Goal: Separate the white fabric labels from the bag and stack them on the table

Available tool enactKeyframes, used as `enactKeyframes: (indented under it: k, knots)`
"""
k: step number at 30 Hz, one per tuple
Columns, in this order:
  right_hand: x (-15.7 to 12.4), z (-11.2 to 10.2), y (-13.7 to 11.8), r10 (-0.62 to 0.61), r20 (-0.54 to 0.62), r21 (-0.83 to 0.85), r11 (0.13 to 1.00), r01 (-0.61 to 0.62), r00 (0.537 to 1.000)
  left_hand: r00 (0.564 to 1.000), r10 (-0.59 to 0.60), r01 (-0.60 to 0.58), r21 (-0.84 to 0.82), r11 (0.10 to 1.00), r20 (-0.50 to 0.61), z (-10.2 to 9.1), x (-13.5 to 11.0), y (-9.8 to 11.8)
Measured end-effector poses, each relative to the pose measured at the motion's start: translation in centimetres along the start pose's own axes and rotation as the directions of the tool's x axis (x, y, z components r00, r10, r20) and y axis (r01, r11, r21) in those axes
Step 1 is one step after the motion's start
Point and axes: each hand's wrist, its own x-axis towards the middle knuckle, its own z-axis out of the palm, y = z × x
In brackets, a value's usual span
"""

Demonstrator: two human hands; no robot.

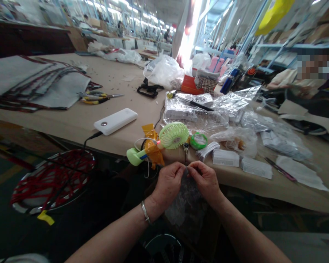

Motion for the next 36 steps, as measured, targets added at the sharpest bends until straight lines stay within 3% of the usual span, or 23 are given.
enactKeyframes:
  k: [3, 6, 9, 11, 14, 16, 19, 22, 24, 26, 31, 36]
  knots:
    - [-1.0, -0.8, -0.6, -0.059, 0.041, -0.096, 0.993, 0.063, 0.997, 0.999, -0.046, 0.046, -0.025, 0.999, 0.024, -0.4, -1.0, 0.1]
    - [-0.7, -2.6, -1.7, -0.216, 0.068, -0.254, 0.940, 0.226, 0.974, 0.993, -0.117, 0.118, -0.016, 0.993, 0.021, -0.7, -1.5, -1.0]
    - [1.6, -4.7, -3.0, -0.413, 0.074, -0.455, 0.796, 0.399, 0.908, 0.986, -0.162, 0.163, -0.002, 0.987, 0.034, -0.9, -1.4, -2.9]
    - [3.8, -5.7, -3.4, -0.495, 0.079, -0.610, 0.663, 0.435, 0.865, 0.982, -0.190, 0.189, 0.016, 0.982, 0.009, -1.1, -1.2, -4.0]
    - [6.4, -6.3, -3.2, -0.480, 0.130, -0.790, 0.478, 0.384, 0.867, 0.972, -0.235, 0.233, 0.082, 0.969, 0.011, -1.3, -1.4, -4.4]
    - [7.2, -6.3, -2.7, -0.438, 0.168, -0.830, 0.420, 0.366, 0.883, 0.967, -0.250, 0.243, 0.121, 0.963, 0.046, -1.4, -1.7, -4.1]
    - [6.8, -6.8, -1.9, -0.458, 0.147, -0.788, 0.481, 0.384, 0.876, 0.965, -0.250, 0.239, 0.115, 0.964, 0.084, -1.4, -2.3, -3.6]
    - [5.2, -7.8, -1.1, -0.527, 0.008, -0.690, 0.612, 0.386, 0.850, 0.963, -0.246, 0.237, 0.088, 0.968, 0.108, -1.3, -3.1, -3.6]
    - [3.7, -8.0, -0.3, -0.537, -0.047, -0.662, 0.648, 0.376, 0.842, 0.960, -0.257, 0.247, 0.099, 0.964, 0.108, -0.9, -3.6, -3.8]
    - [2.2, -7.5, 0.6, -0.532, -0.029, -0.688, 0.625, 0.369, 0.846, 0.957, -0.270, 0.259, 0.111, 0.960, 0.104, -0.4, -4.1, -4.2]
    - [-0.4, -5.0, 2.6, -0.516, 0.046, -0.825, 0.464, 0.324, 0.855, 0.952, -0.266, 0.256, 0.087, 0.963, 0.154, 1.0, -5.3, -4.9]
    - [-0.2, -4.7, 3.0, -0.549, -0.003, -0.829, 0.469, 0.305, 0.836, 0.948, -0.272, 0.261, 0.087, 0.961, 0.163, 1.0, -5.8, -4.5]
